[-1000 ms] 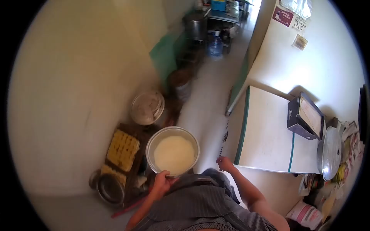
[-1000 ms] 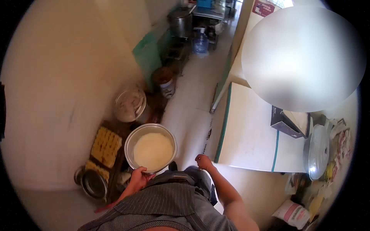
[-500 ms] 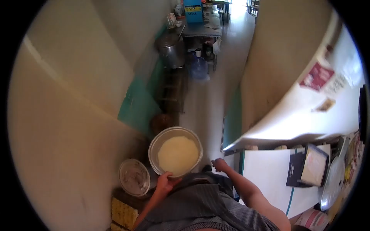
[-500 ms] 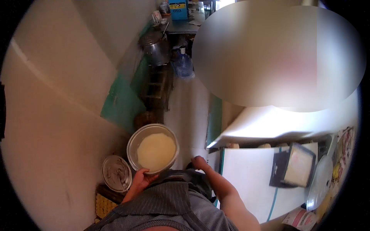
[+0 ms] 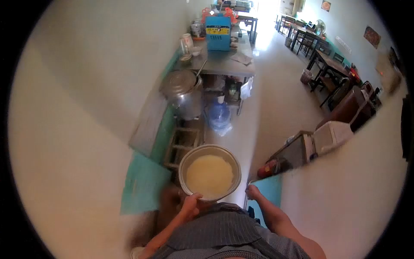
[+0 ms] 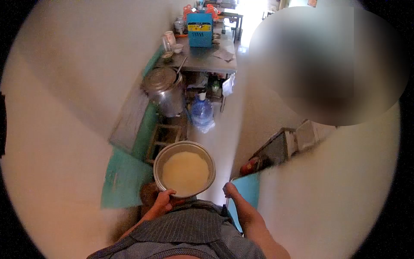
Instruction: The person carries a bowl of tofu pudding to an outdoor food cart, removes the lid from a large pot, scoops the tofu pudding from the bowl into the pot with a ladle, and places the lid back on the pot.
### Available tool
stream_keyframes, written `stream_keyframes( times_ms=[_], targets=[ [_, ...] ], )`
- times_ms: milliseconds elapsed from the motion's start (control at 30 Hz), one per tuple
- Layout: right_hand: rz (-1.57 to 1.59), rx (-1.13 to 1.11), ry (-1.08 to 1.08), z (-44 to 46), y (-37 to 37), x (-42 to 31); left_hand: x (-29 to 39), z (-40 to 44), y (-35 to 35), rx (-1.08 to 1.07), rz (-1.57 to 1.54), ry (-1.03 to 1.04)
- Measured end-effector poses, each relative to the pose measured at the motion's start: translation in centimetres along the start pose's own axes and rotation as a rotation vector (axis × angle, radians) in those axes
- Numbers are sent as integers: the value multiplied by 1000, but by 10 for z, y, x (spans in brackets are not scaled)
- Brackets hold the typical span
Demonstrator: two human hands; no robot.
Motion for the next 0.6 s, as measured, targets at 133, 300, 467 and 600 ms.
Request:
stream_keyframes(
  times_ms=[133,300,467,600],
  targets=[
    [150,188,-21,45,-70,-20,122,36,62,-20,145,-7],
    [293,213,154,101,-145,-37,200,138,131,-44,198,-109],
    [183,89,79,223,-178,24,263,230,224,-64,193,-273],
    [194,102,107,300,-268,27,312,307,306,-128,287,-165]
  ],
)
Point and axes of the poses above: each hand's wrist, its own z-axis towards the middle knuckle, its own y-axis out of the palm, x = y × z, the point moved 6 cm from there along z, towards the middle knuckle, and after that the axes turned 12 degrees about z, right-handed, at the moved point
